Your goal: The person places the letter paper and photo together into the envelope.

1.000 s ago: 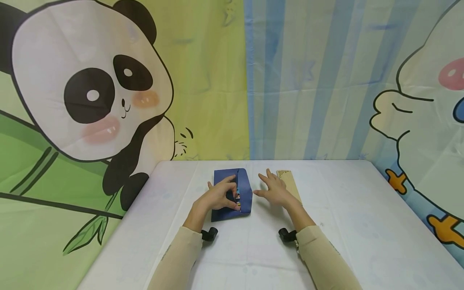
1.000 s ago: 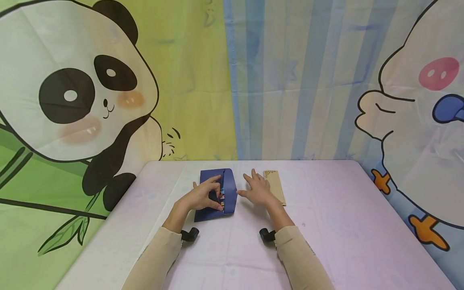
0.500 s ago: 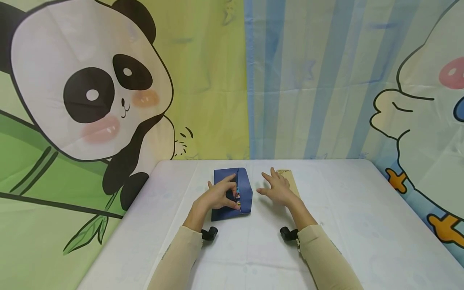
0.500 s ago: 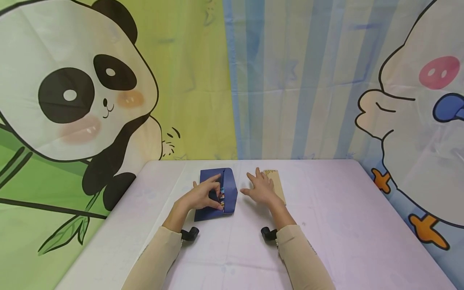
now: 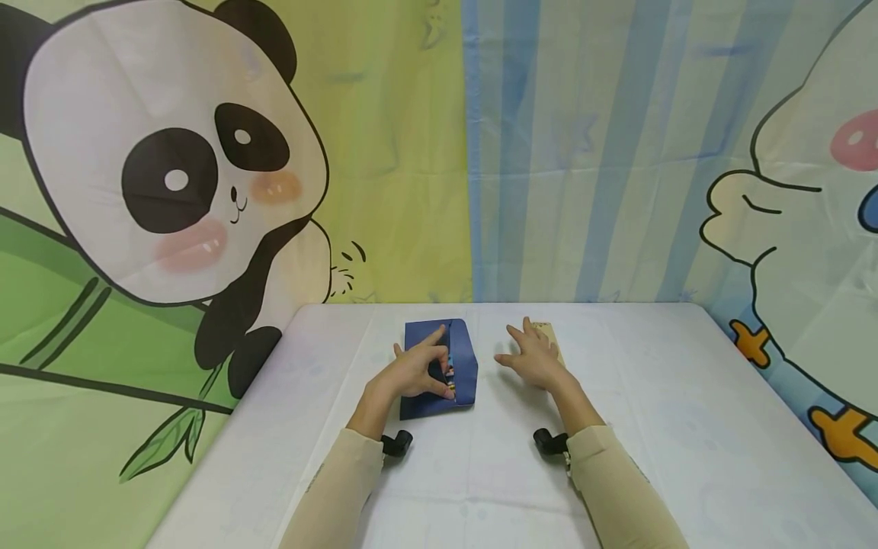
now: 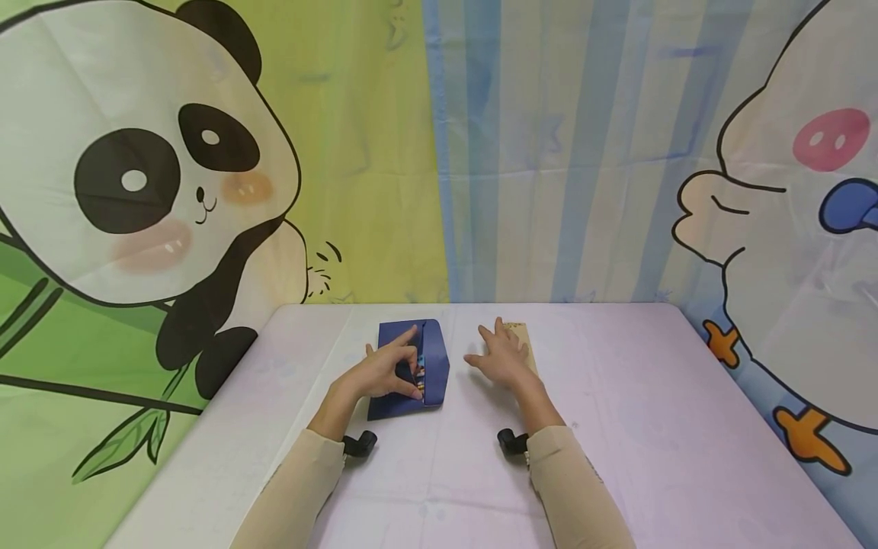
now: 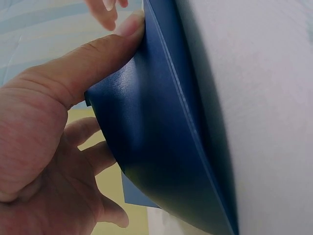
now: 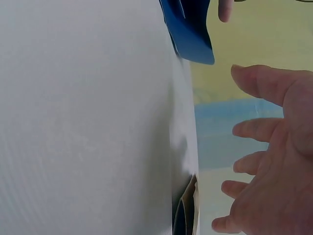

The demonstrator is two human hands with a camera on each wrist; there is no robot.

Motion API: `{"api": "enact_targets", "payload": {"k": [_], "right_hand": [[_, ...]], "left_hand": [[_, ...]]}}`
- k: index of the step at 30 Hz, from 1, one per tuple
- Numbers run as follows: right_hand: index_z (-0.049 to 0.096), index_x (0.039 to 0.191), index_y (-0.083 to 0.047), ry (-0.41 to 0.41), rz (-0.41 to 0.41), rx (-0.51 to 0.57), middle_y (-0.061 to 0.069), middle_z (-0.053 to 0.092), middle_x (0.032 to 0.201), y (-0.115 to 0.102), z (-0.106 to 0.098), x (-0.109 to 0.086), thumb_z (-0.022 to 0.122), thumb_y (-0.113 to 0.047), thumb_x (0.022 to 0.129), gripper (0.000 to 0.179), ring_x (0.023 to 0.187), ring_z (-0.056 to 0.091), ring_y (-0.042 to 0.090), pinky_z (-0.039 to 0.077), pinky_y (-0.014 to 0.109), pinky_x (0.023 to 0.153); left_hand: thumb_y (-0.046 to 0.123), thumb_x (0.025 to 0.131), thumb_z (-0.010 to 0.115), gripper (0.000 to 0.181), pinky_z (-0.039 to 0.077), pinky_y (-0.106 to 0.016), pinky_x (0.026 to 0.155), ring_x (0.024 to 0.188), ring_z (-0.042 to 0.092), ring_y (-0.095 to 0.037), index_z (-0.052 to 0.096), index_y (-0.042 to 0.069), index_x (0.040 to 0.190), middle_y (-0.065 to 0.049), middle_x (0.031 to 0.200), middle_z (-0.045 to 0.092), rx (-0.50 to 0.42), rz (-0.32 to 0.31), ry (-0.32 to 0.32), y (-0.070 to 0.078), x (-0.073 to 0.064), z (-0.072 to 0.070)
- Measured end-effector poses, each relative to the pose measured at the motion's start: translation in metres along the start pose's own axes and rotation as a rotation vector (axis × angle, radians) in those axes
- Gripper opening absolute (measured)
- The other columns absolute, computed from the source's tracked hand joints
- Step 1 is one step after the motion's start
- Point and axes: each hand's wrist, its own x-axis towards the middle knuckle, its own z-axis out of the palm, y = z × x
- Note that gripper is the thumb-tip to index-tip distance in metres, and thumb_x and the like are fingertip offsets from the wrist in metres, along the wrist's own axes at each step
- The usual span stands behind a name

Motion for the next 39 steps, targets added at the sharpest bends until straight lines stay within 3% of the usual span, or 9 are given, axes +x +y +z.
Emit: {"api": "enact_targets", "payload": {"k": [11, 22, 31, 39], "right_hand": [[0.029, 0.164, -0.007, -0.001, 0.040, 0.002, 0.026, -0.003, 0.173, 0.008, -0.006, 0.000, 0.064, -0.039, 0.102, 0.078, 0.157, -0.001, 0.054, -0.003, 0.082, 0.116], [0.034, 0.161, -0.004, 0.025, 0.087, -0.025, 0.030, 0.004, 0.171, 0.010, -0.010, -0.002, 0.055, -0.021, 0.104, 0.063, 0.153, 0.010, 0.061, -0.003, 0.085, 0.113], [0.036, 0.159, -0.001, 0.045, 0.062, -0.038, 0.032, 0.011, 0.170, 0.018, -0.008, 0.002, 0.058, -0.011, 0.102, 0.062, 0.150, 0.018, 0.064, 0.006, 0.086, 0.113], [0.041, 0.157, -0.002, 0.075, 0.092, -0.068, 0.034, 0.017, 0.168, 0.019, -0.009, 0.002, 0.055, -0.004, 0.099, 0.060, 0.144, 0.026, 0.068, 0.027, 0.083, 0.109]], "left_hand": [[0.040, 0.070, 0.096, 0.042, -0.011, -0.090, 0.105, 0.154, 0.034, -0.039, 0.060, 0.024, 0.086, -0.007, 0.176, 0.016, 0.004, 0.005, 0.001, -0.001, 0.001, 0.000], [0.042, 0.070, 0.096, 0.042, -0.010, -0.090, 0.106, 0.154, 0.035, -0.038, 0.060, 0.026, 0.085, -0.003, 0.176, 0.017, 0.014, -0.005, -0.002, -0.002, 0.001, 0.000], [0.042, 0.070, 0.095, 0.042, -0.009, -0.090, 0.105, 0.155, 0.033, -0.039, 0.057, 0.028, 0.083, -0.005, 0.175, 0.019, 0.004, -0.007, -0.002, -0.001, 0.001, 0.000], [0.041, 0.070, 0.095, 0.042, -0.010, -0.091, 0.105, 0.156, 0.032, -0.040, 0.058, 0.027, 0.082, -0.007, 0.175, 0.020, -0.004, 0.002, 0.000, -0.001, 0.000, 0.000]]}}
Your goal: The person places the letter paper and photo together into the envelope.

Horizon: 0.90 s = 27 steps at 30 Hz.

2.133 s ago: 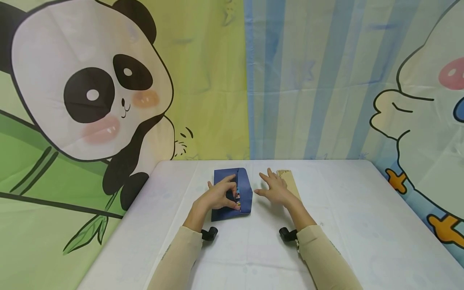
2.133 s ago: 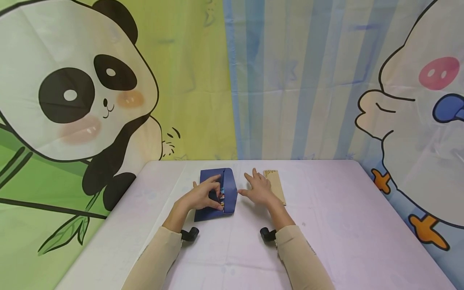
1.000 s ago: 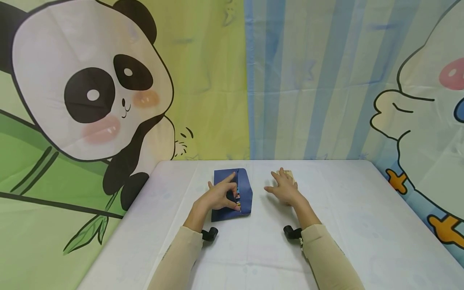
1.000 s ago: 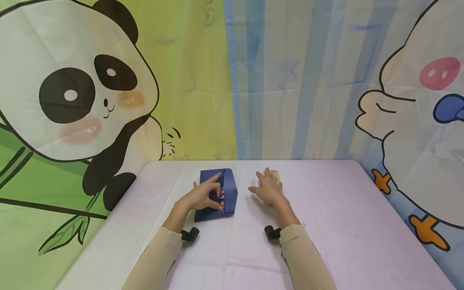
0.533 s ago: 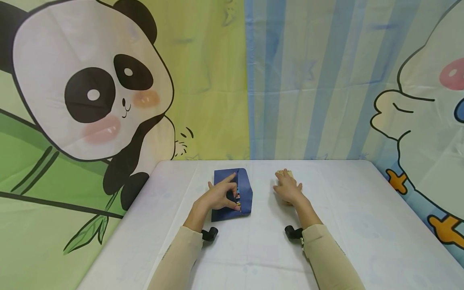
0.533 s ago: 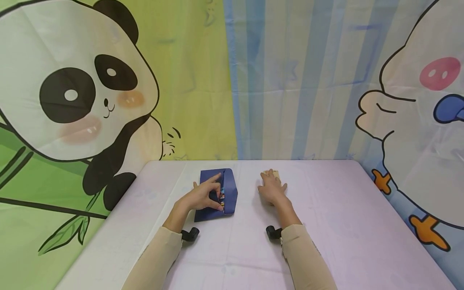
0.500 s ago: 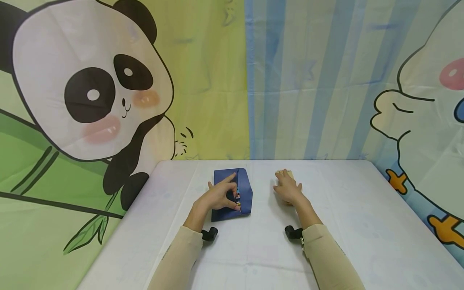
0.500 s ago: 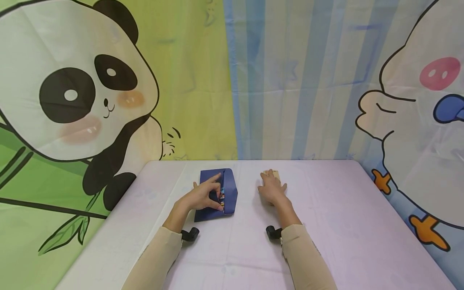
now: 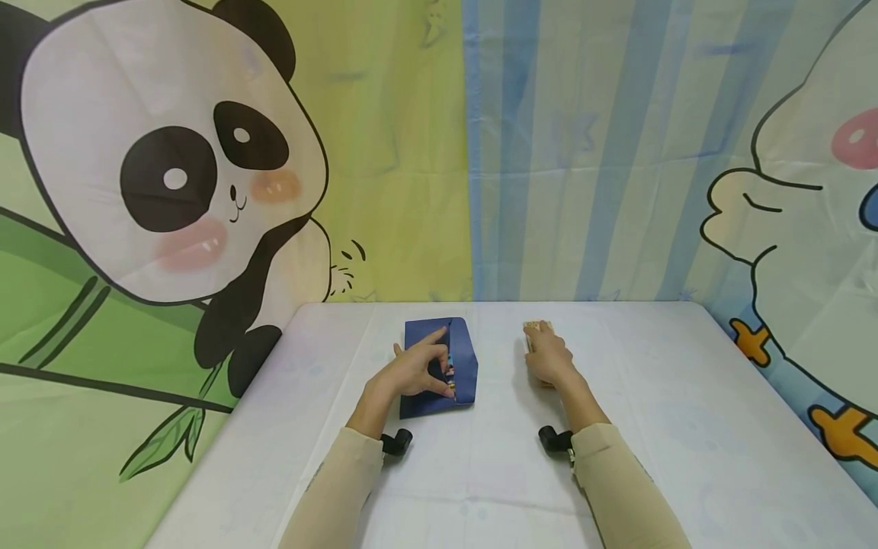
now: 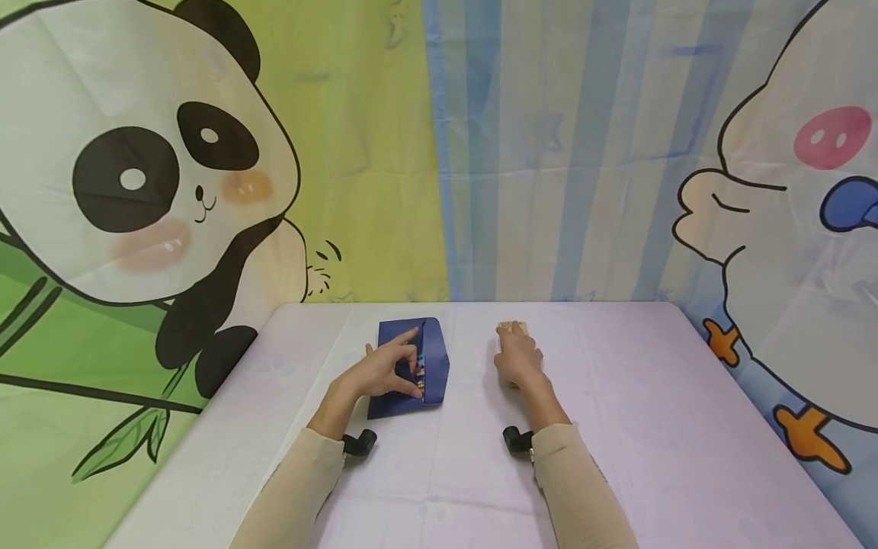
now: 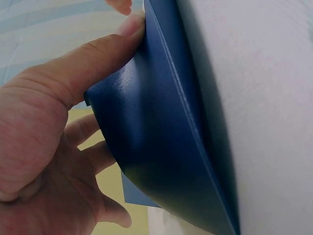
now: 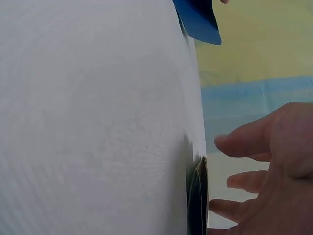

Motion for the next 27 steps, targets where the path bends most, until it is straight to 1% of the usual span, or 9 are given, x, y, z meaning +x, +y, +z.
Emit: {"api": "enact_targets", "payload": {"k": [2, 7, 8, 11, 15, 21, 23, 27], "right_hand": [[0.041, 0.157, -0.003, 0.003, 0.022, -0.010, 0.034, 0.017, 0.168, 0.0010, -0.0004, 0.0002, 0.054, -0.002, 0.097, 0.061, 0.144, 0.027, 0.067, 0.027, 0.082, 0.111], [0.042, 0.157, -0.005, 0.017, 0.068, -0.020, 0.033, 0.016, 0.169, 0.0044, -0.0006, 0.0003, 0.052, -0.001, 0.094, 0.064, 0.145, 0.027, 0.066, 0.017, 0.082, 0.115], [0.043, 0.157, -0.005, 0.023, 0.072, -0.022, 0.033, 0.017, 0.169, 0.0050, -0.0004, 0.0005, 0.052, -0.001, 0.093, 0.064, 0.145, 0.028, 0.066, 0.016, 0.082, 0.115], [0.043, 0.156, -0.005, 0.027, 0.075, -0.029, 0.032, 0.017, 0.169, 0.0069, 0.0005, 0.0010, 0.054, 0.000, 0.091, 0.066, 0.144, 0.030, 0.067, 0.019, 0.082, 0.114], [0.044, 0.156, -0.003, 0.030, 0.073, -0.034, 0.034, 0.018, 0.168, 0.0081, 0.0018, 0.0018, 0.060, 0.000, 0.087, 0.070, 0.141, 0.031, 0.068, 0.025, 0.081, 0.112], [0.041, 0.157, -0.003, 0.029, 0.078, 0.036, 0.034, 0.016, 0.168, 0.0076, 0.0027, 0.0004, 0.074, -0.003, 0.088, 0.076, 0.141, 0.028, 0.063, 0.035, 0.077, 0.110], [0.041, 0.156, 0.000, 0.031, 0.058, 0.054, 0.035, 0.023, 0.165, 0.0073, 0.0026, 0.0003, 0.077, -0.003, 0.088, 0.077, 0.141, 0.030, 0.061, 0.037, 0.073, 0.110], [0.047, 0.150, 0.004, 0.021, 0.019, 0.097, 0.034, 0.040, 0.157, 0.0079, 0.0027, 0.0008, 0.075, 0.000, 0.088, 0.069, 0.141, 0.042, 0.055, 0.041, 0.066, 0.112]], "left_hand": [[0.041, 0.070, 0.095, 0.042, -0.009, -0.091, 0.105, 0.155, 0.032, -0.040, 0.058, 0.026, 0.082, -0.008, 0.175, 0.021, 0.003, 0.006, 0.002, 0.0001, 0.0000, -0.0001], [0.042, 0.069, 0.095, 0.042, -0.008, -0.092, 0.104, 0.155, 0.034, -0.040, 0.058, 0.027, 0.082, -0.008, 0.175, 0.021, 0.011, 0.009, 0.003, -0.0002, 0.0003, -0.0001], [0.042, 0.070, 0.095, 0.042, -0.008, -0.092, 0.104, 0.155, 0.034, -0.040, 0.058, 0.027, 0.082, -0.008, 0.175, 0.021, 0.011, 0.011, 0.003, -0.0003, 0.0006, -0.0001], [0.042, 0.069, 0.095, 0.042, -0.007, -0.092, 0.104, 0.155, 0.034, -0.040, 0.058, 0.027, 0.082, -0.007, 0.175, 0.021, 0.011, 0.011, 0.003, -0.0003, 0.0005, -0.0003], [0.042, 0.070, 0.095, 0.042, -0.007, -0.092, 0.104, 0.155, 0.033, -0.039, 0.058, 0.028, 0.082, -0.006, 0.174, 0.022, 0.015, 0.006, 0.000, -0.0012, 0.0006, -0.0001], [0.044, 0.070, 0.095, 0.041, -0.007, -0.090, 0.107, 0.157, 0.032, -0.035, 0.058, 0.030, 0.082, 0.000, 0.175, 0.022, 0.020, -0.017, -0.013, -0.0017, 0.0003, 0.0002], [0.043, 0.070, 0.095, 0.041, -0.007, -0.090, 0.106, 0.156, 0.032, -0.036, 0.058, 0.029, 0.082, -0.001, 0.174, 0.022, 0.019, -0.013, -0.011, -0.0016, 0.0003, 0.0001], [0.043, 0.070, 0.095, 0.041, -0.007, -0.091, 0.106, 0.156, 0.032, -0.037, 0.058, 0.029, 0.082, -0.002, 0.174, 0.022, 0.021, -0.011, -0.009, -0.0008, -0.0002, -0.0005]]}}
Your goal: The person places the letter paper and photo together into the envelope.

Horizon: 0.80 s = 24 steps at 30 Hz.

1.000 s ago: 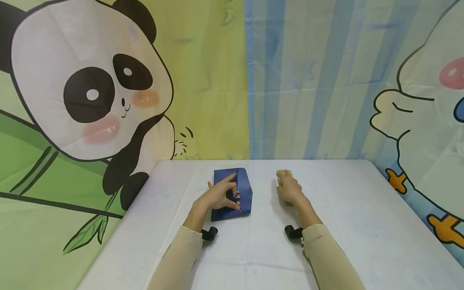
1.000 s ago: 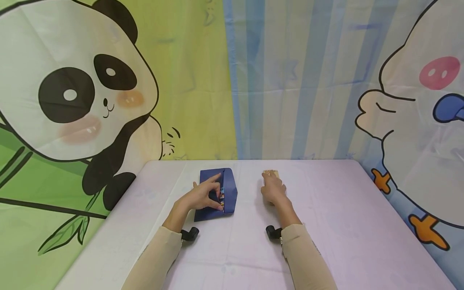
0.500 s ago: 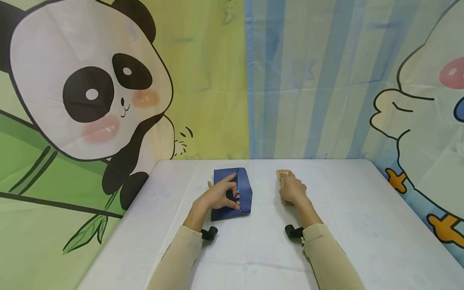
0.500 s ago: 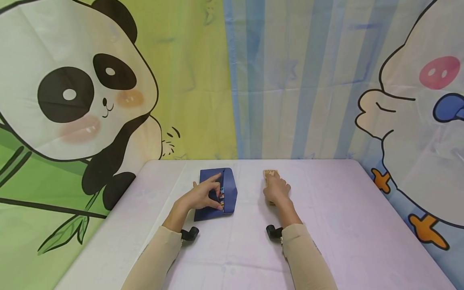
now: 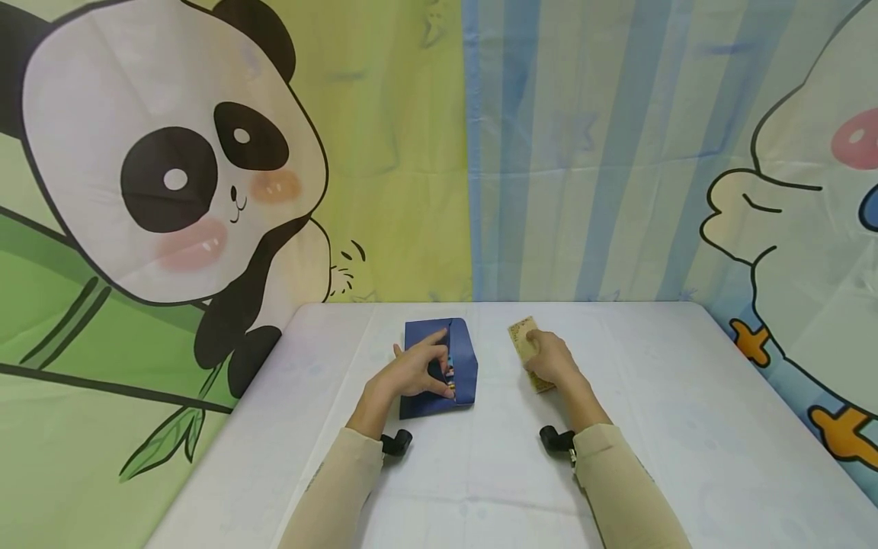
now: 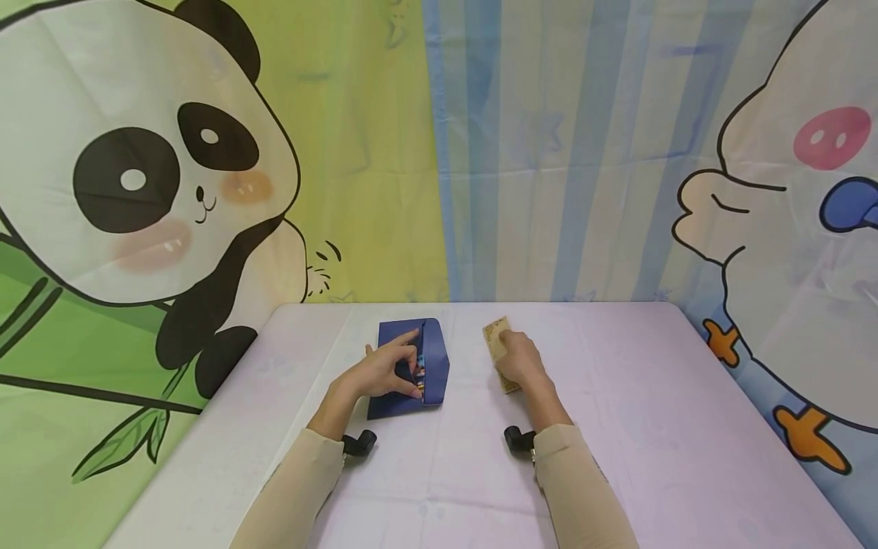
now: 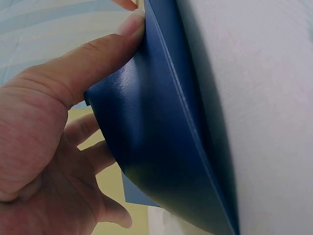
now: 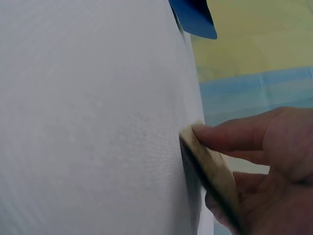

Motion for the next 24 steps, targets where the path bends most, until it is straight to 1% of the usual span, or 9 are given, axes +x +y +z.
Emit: {"api": "enact_targets", "payload": {"k": [2, 5, 8, 9, 12, 14, 18, 21, 24], "right_hand": [[0.051, 0.148, 0.005, -0.006, -0.005, 0.028, 0.033, 0.046, 0.154, 0.0008, -0.0001, 0.0006, 0.073, 0.000, 0.088, 0.064, 0.137, 0.049, 0.050, 0.045, 0.062, 0.110], [0.054, 0.146, 0.004, -0.007, 0.003, 0.073, 0.033, 0.049, 0.152, 0.0012, -0.0001, 0.0026, 0.072, -0.001, 0.088, 0.061, 0.129, 0.056, 0.046, 0.050, 0.057, 0.104], [0.055, 0.147, 0.001, -0.012, 0.022, 0.122, 0.032, 0.050, 0.152, 0.0014, 0.0000, 0.0045, 0.072, -0.004, 0.091, 0.059, 0.124, 0.060, 0.041, 0.053, 0.051, 0.100], [0.054, 0.148, 0.000, -0.014, 0.030, 0.136, 0.031, 0.050, 0.153, 0.0013, 0.0001, 0.0048, 0.072, -0.005, 0.092, 0.059, 0.125, 0.060, 0.040, 0.053, 0.050, 0.101], [0.054, 0.148, -0.001, -0.011, 0.045, 0.157, 0.031, 0.049, 0.153, 0.0009, -0.0006, 0.0055, 0.073, -0.007, 0.093, 0.058, 0.123, 0.061, 0.038, 0.053, 0.047, 0.098], [0.053, 0.149, -0.001, -0.005, 0.047, 0.163, 0.031, 0.049, 0.153, 0.0002, -0.0010, 0.0055, 0.072, -0.009, 0.094, 0.058, 0.119, 0.062, 0.036, 0.054, 0.043, 0.094], [0.052, 0.149, 0.001, 0.021, 0.028, 0.190, 0.031, 0.060, 0.140, -0.0017, -0.0014, 0.0049, 0.068, -0.012, 0.097, 0.056, 0.099, 0.067, 0.028, 0.056, 0.032, 0.078], [0.052, 0.150, 0.001, 0.045, 0.012, 0.229, 0.028, 0.066, 0.128, -0.0035, -0.0021, 0.0041, 0.065, -0.013, 0.098, 0.055, 0.090, 0.066, 0.023, 0.053, 0.027, 0.070], [0.051, 0.150, 0.001, 0.059, -0.017, 0.268, 0.027, 0.064, 0.135, -0.0047, -0.0025, 0.0038, 0.064, -0.009, 0.097, 0.056, 0.087, 0.065, 0.021, 0.052, 0.026, 0.068]], "left_hand": [[0.043, 0.070, 0.095, 0.041, -0.006, -0.091, 0.106, 0.156, 0.032, -0.036, 0.059, 0.028, 0.082, -0.001, 0.174, 0.022, 0.001, -0.004, -0.001, 0.0003, -0.0002, 0.0000], [0.042, 0.070, 0.095, 0.041, -0.007, -0.090, 0.106, 0.156, 0.033, -0.036, 0.059, 0.028, 0.082, -0.001, 0.174, 0.023, 0.001, -0.005, -0.001, 0.0010, -0.0006, 0.0001], [0.042, 0.071, 0.095, 0.041, -0.007, -0.091, 0.106, 0.156, 0.033, -0.036, 0.060, 0.026, 0.083, -0.002, 0.174, 0.023, 0.002, -0.002, 0.000, 0.0014, -0.0007, 0.0002], [0.042, 0.071, 0.095, 0.041, -0.007, -0.091, 0.106, 0.156, 0.033, -0.036, 0.060, 0.026, 0.083, -0.002, 0.174, 0.023, 0.001, -0.002, 0.000, 0.0016, -0.0007, 0.0002], [0.041, 0.071, 0.095, 0.041, -0.007, -0.091, 0.106, 0.156, 0.033, -0.035, 0.060, 0.025, 0.083, -0.001, 0.174, 0.023, -0.003, -0.003, 0.001, 0.0017, -0.0005, 0.0001], [0.041, 0.071, 0.095, 0.041, -0.007, -0.091, 0.106, 0.156, 0.033, -0.036, 0.060, 0.025, 0.083, -0.002, 0.174, 0.023, -0.006, 0.001, 0.002, 0.0014, -0.0005, 0.0001], [0.041, 0.071, 0.095, 0.041, -0.007, -0.091, 0.105, 0.156, 0.034, -0.037, 0.059, 0.026, 0.082, -0.006, 0.174, 0.024, -0.004, 0.014, 0.007, 0.0009, -0.0010, -0.0004], [0.041, 0.071, 0.095, 0.041, -0.007, -0.091, 0.105, 0.156, 0.033, -0.037, 0.058, 0.027, 0.082, -0.006, 0.174, 0.024, -0.004, 0.013, 0.007, 0.0010, -0.0010, -0.0008], [0.041, 0.071, 0.095, 0.041, -0.007, -0.091, 0.105, 0.156, 0.033, -0.038, 0.058, 0.027, 0.082, -0.006, 0.174, 0.024, -0.007, 0.013, 0.008, 0.0010, -0.0006, -0.0004]]}}
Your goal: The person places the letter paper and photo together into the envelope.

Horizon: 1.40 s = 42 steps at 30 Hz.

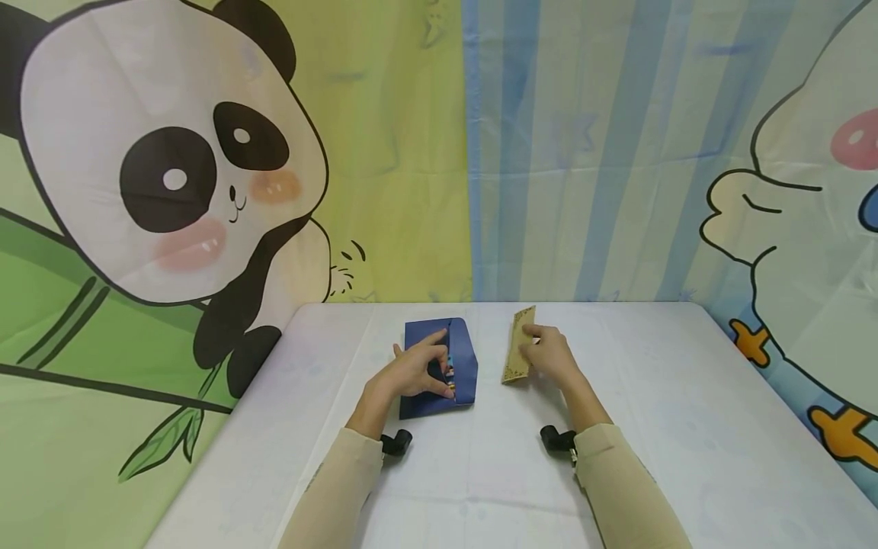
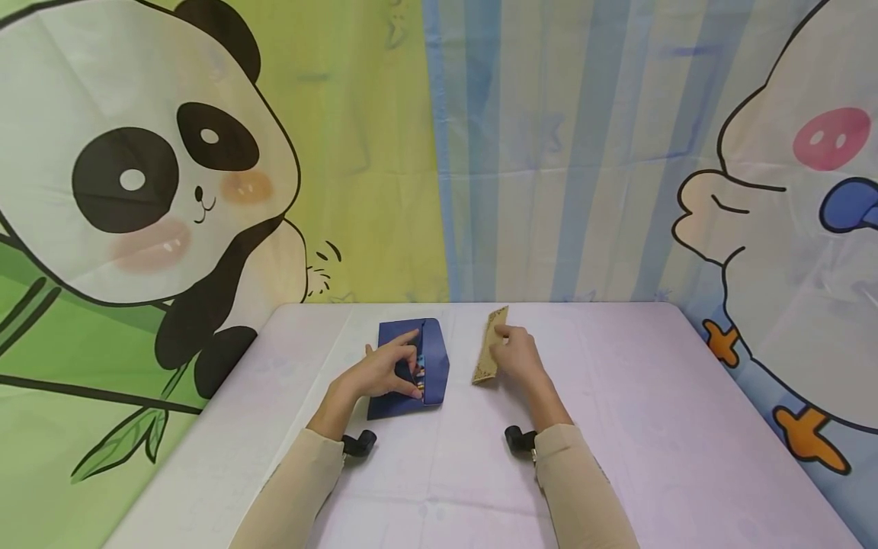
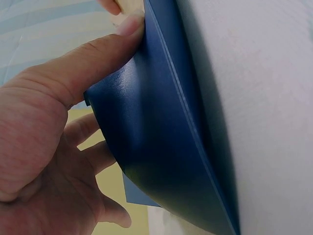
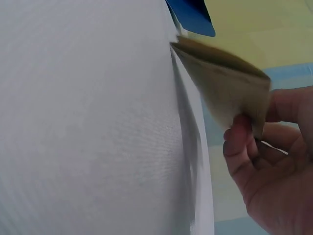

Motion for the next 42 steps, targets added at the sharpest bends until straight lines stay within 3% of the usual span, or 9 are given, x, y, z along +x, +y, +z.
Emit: {"api": "enact_targets", "payload": {"k": [3, 8, 12, 17, 27, 31, 36, 42], "right_hand": [[0.048, 0.152, 0.001, -0.017, -0.027, 0.050, 0.027, 0.065, 0.132, 0.000, 0.001, 0.001, 0.066, -0.005, 0.095, 0.060, 0.082, 0.065, 0.019, 0.053, 0.026, 0.067], [0.041, 0.157, -0.002, -0.054, -0.056, 0.099, 0.016, 0.071, 0.090, 0.000, 0.003, 0.002, 0.073, -0.006, 0.094, 0.071, 0.078, 0.069, 0.023, 0.051, 0.028, 0.064], [0.037, 0.160, -0.006, -0.052, -0.061, 0.116, 0.008, 0.069, 0.077, -0.001, 0.003, 0.002, 0.076, -0.006, 0.092, 0.078, 0.078, 0.071, 0.028, 0.049, 0.029, 0.063], [0.033, 0.161, -0.005, -0.058, -0.070, 0.130, 0.010, 0.070, 0.075, -0.003, 0.002, 0.001, 0.076, -0.005, 0.092, 0.082, 0.078, 0.071, 0.029, 0.048, 0.029, 0.064], [0.034, 0.162, -0.008, -0.055, -0.087, 0.150, 0.012, 0.073, 0.077, -0.007, 0.003, -0.001, 0.077, -0.004, 0.091, 0.082, 0.073, 0.072, 0.019, 0.052, 0.030, 0.070], [0.035, 0.162, -0.011, -0.057, -0.102, 0.148, 0.012, 0.074, 0.078, -0.010, 0.002, -0.002, 0.077, -0.007, 0.092, 0.082, 0.076, 0.074, 0.026, 0.052, 0.031, 0.074], [0.034, 0.163, -0.013, -0.067, -0.121, 0.161, 0.012, 0.071, 0.078, -0.012, 0.002, -0.002, 0.077, -0.008, 0.093, 0.082, 0.083, 0.074, 0.040, 0.051, 0.032, 0.070], [0.033, 0.163, -0.012, -0.080, -0.129, 0.157, 0.013, 0.071, 0.079, -0.016, 0.003, -0.004, 0.077, -0.006, 0.093, 0.083, 0.087, 0.072, 0.047, 0.052, 0.033, 0.071]], "left_hand": [[0.041, 0.071, 0.095, 0.040, -0.007, -0.091, 0.105, 0.155, 0.033, -0.038, 0.059, 0.027, 0.082, -0.007, 0.174, 0.025, 0.000, 0.003, 0.002, 0.000, 0.000, 0.000], [0.041, 0.071, 0.095, 0.041, -0.007, -0.091, 0.105, 0.156, 0.033, -0.038, 0.058, 0.027, 0.082, -0.006, 0.173, 0.025, -0.002, 0.003, 0.001, 0.000, 0.000, 0.000], [0.041, 0.070, 0.095, 0.041, -0.007, -0.091, 0.105, 0.156, 0.033, -0.038, 0.058, 0.028, 0.081, -0.006, 0.173, 0.025, -0.005, 0.005, 0.001, 0.001, 0.000, -0.001], [0.042, 0.070, 0.095, 0.041, -0.007, -0.091, 0.105, 0.156, 0.032, -0.037, 0.058, 0.029, 0.081, -0.004, 0.173, 0.026, 0.000, 0.002, -0.002, 0.000, 0.000, -0.001], [0.043, 0.071, 0.095, 0.041, -0.006, -0.092, 0.104, 0.156, 0.033, -0.038, 0.058, 0.029, 0.081, -0.006, 0.173, 0.026, 0.009, 0.003, -0.001, 0.000, 0.000, 0.000], [0.043, 0.071, 0.095, 0.041, -0.006, -0.092, 0.104, 0.156, 0.033, -0.038, 0.058, 0.029, 0.082, -0.005, 0.174, 0.025, 0.011, -0.001, -0.003, -0.001, 0.001, 0.000], [0.042, 0.071, 0.095, 0.040, -0.006, -0.092, 0.104, 0.155, 0.033, -0.038, 0.059, 0.029, 0.082, -0.005, 0.173, 0.025, 0.004, 0.003, -0.001, 0.000, 0.001, 0.000], [0.041, 0.071, 0.095, 0.041, -0.007, -0.092, 0.104, 0.156, 0.033, -0.038, 0.059, 0.028, 0.082, -0.005, 0.174, 0.025, -0.001, 0.001, 0.001, 0.000, 0.000, 0.000]]}}
